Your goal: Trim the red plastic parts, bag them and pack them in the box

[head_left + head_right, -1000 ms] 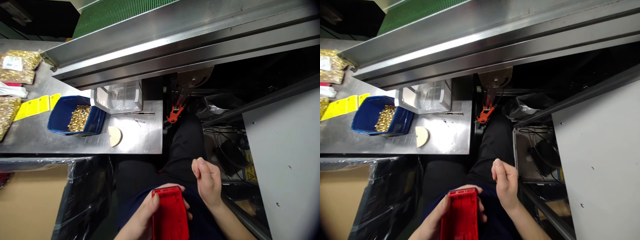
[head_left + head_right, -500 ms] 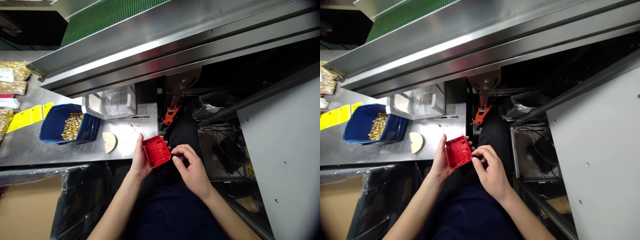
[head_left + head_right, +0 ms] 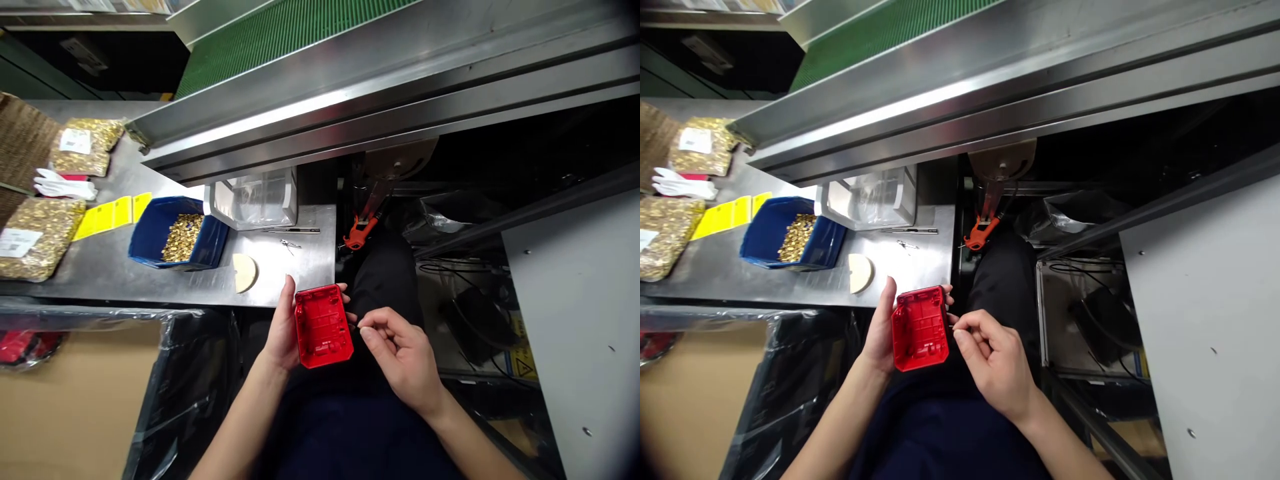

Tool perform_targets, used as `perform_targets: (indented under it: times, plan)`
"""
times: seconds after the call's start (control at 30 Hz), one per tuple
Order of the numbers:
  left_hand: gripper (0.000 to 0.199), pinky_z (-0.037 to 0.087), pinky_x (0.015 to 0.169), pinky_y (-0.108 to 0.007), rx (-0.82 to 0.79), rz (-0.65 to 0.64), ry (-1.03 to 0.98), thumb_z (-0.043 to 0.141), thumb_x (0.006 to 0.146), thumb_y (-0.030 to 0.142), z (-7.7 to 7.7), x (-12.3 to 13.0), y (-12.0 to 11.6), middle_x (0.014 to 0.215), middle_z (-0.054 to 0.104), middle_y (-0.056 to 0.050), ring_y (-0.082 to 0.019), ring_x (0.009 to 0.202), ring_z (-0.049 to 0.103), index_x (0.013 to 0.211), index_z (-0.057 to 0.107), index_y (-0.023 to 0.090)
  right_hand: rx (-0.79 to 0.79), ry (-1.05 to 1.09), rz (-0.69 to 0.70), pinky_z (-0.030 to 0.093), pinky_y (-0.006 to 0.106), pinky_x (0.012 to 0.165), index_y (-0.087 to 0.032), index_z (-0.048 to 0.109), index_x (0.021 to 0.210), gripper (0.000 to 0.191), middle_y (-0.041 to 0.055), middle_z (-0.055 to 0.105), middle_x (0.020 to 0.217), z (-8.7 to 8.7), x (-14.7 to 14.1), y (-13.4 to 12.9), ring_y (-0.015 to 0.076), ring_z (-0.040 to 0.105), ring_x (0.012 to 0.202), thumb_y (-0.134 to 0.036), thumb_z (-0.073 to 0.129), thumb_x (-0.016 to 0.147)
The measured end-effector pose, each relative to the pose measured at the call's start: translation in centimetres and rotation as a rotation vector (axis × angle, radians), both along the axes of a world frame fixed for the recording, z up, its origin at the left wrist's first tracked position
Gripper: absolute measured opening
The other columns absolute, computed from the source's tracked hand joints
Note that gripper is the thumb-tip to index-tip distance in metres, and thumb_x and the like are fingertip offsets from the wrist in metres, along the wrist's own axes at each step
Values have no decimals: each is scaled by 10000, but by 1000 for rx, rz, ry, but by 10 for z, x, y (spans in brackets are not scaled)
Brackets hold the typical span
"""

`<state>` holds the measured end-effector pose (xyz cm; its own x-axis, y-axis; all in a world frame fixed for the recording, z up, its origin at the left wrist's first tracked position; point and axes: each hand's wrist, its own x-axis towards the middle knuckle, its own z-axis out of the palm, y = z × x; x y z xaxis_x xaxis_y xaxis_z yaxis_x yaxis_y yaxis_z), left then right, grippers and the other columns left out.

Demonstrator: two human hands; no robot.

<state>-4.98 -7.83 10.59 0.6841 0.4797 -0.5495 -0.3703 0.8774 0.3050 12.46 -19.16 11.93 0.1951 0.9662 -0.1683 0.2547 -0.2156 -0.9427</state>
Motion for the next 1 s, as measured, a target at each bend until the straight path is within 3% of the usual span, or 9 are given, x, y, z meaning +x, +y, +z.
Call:
perform_targets:
  times: [0.07,0.17,0.33,0.53,0.63,0.7,0.77,0.87,1.0]
  plan:
    - [857,605,860,-427,-6,8,-6,299,975,748,1,-1,-1,1225,724,-205,-325,967,744,1295,662,41,80,-45,0,393,275,533,-228,655,972,112,-25,534,706,4,-1,0,123,465,567,-291,573,1014]
    - [839,597,883,-430,-29,37,-17,321,974,745,0,-1,-2,1159,743,-187,-320,974,738,1287,668,49,286,-218,102,508,350,785,-226,677,1061,111,55,640,955,10,-5,4,202,609,881,-276,602,996]
    - [809,567,938,-418,-71,88,-26,372,968,738,-2,-2,-2,1109,760,-171,-307,978,733,1298,664,60,418,-497,302,400,506,1081,-233,684,1194,335,80,661,1209,8,-21,5,306,533,1200,-465,693,953]
    - [767,550,926,-376,-41,97,19,389,991,693,-4,-12,-12,1166,753,-192,-288,1018,723,1376,614,69,316,-298,-12,497,381,977,-233,665,1142,161,65,641,1119,11,-16,13,222,601,1105,-225,561,1019]
    - [761,519,978,-375,1,77,-5,543,942,678,-10,-26,-32,1298,702,-197,-306,1161,675,1464,537,123,216,-243,-69,530,302,835,-238,662,1039,141,39,646,1061,5,-11,53,176,649,971,-233,521,1031]
    - [833,482,1046,-411,46,51,-12,707,858,636,-16,-38,-49,1406,638,-202,-341,1267,617,1504,486,159,110,-309,66,530,290,800,-244,659,1028,128,25,661,1053,-7,-19,92,171,662,926,-269,533,1027]
    - [875,437,1104,-460,72,46,21,814,792,562,-22,-51,-67,1465,592,-207,-378,1331,567,1505,477,182,13,-448,231,526,327,880,-251,651,1095,132,39,667,1128,-23,-37,134,209,659,1009,-311,588,996]
    - [778,434,1105,-487,38,74,123,843,791,482,-25,-69,-88,1425,630,-190,-377,1312,589,1447,523,217,-34,-542,240,485,431,1006,-205,602,1216,313,130,625,1266,-48,-72,185,309,584,1188,-296,673,925]
    - [698,482,1049,-494,10,142,191,804,831,495,-23,-83,-105,1388,658,-196,-376,1220,659,1417,544,218,-88,-539,201,473,461,1016,-158,593,1196,297,194,614,1256,-75,-95,205,332,570,1188,-157,605,899]
